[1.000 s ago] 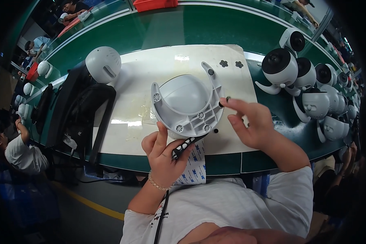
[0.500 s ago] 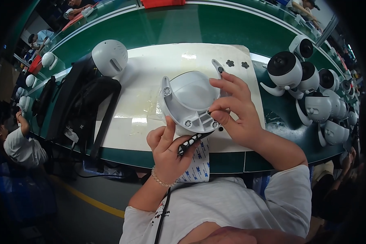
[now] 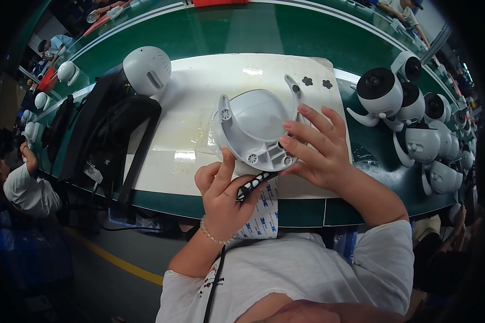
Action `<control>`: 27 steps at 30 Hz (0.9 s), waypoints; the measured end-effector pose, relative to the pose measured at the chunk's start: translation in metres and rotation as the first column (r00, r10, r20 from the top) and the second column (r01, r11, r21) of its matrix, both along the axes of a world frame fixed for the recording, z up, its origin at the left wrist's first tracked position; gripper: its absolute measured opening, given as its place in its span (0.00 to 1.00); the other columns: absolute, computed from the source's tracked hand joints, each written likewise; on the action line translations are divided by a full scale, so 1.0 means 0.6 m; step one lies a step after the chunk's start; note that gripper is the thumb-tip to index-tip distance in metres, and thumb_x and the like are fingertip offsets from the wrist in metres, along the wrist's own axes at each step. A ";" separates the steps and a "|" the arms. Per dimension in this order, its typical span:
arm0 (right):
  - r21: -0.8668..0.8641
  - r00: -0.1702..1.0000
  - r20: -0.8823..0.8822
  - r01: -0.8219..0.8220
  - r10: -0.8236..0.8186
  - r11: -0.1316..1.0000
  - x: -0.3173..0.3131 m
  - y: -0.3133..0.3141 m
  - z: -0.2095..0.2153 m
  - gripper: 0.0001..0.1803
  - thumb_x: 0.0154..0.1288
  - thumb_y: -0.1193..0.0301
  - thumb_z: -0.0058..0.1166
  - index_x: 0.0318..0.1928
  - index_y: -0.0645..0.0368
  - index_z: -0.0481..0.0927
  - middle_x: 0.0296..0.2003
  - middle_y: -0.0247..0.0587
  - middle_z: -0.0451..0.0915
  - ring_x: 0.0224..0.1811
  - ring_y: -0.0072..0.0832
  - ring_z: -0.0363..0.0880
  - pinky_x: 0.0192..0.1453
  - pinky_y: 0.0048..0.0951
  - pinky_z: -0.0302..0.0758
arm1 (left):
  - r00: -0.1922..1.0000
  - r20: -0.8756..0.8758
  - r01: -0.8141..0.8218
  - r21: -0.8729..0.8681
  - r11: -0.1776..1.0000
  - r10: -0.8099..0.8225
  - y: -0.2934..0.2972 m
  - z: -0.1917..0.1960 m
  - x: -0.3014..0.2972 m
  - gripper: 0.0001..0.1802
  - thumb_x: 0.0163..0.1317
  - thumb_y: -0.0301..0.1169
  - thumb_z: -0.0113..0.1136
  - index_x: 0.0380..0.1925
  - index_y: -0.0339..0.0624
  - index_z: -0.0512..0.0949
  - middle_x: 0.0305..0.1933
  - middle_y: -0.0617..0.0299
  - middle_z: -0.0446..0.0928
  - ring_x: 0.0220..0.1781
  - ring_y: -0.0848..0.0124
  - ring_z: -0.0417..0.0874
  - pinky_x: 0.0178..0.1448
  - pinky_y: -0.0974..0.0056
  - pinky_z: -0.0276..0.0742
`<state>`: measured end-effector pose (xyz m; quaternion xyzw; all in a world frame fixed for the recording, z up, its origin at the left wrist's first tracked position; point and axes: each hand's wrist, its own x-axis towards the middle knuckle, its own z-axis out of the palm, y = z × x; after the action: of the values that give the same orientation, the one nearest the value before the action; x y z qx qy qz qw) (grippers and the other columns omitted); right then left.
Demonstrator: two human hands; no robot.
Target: Assemble camera housing units by inserting small black components into the base.
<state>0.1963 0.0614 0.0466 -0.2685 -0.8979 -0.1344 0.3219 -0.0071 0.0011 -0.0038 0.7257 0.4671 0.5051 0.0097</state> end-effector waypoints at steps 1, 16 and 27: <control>-0.001 1.000 0.000 0.000 0.000 1.000 -0.002 -0.003 0.000 0.22 0.55 0.52 0.51 0.46 0.50 0.74 0.52 0.38 0.70 0.59 0.40 0.63 0.62 0.44 0.53 | 1.000 -0.003 -0.002 -0.003 1.000 0.002 0.000 0.001 -0.001 0.14 0.35 0.30 0.70 0.26 0.43 0.79 0.62 0.51 0.61 0.42 0.64 0.67 0.49 0.64 0.58; -0.132 0.907 -0.348 -0.297 0.236 0.946 -0.001 -0.028 0.010 0.24 0.51 0.59 0.59 0.48 0.50 0.70 0.48 0.33 0.74 0.55 0.30 0.67 0.57 0.36 0.52 | 0.994 0.102 0.028 -0.021 0.999 -0.026 -0.028 0.026 -0.016 0.15 0.32 0.33 0.73 0.19 0.42 0.75 0.59 0.48 0.65 0.43 0.60 0.66 0.50 0.65 0.61; -0.137 0.901 -0.326 -0.343 0.285 0.929 -0.024 -0.066 0.004 0.12 0.43 0.70 0.61 0.32 0.52 0.76 0.40 0.29 0.76 0.47 0.29 0.70 0.48 0.31 0.59 | 0.997 0.051 0.051 0.008 0.999 -0.051 -0.041 0.033 -0.001 0.17 0.32 0.36 0.73 0.16 0.42 0.73 0.57 0.48 0.68 0.42 0.60 0.66 0.49 0.65 0.61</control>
<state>0.1821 0.0220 0.0487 -0.1667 -0.8786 0.0486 0.4449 -0.0075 -0.0233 0.0158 0.7243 0.4465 0.5245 0.0320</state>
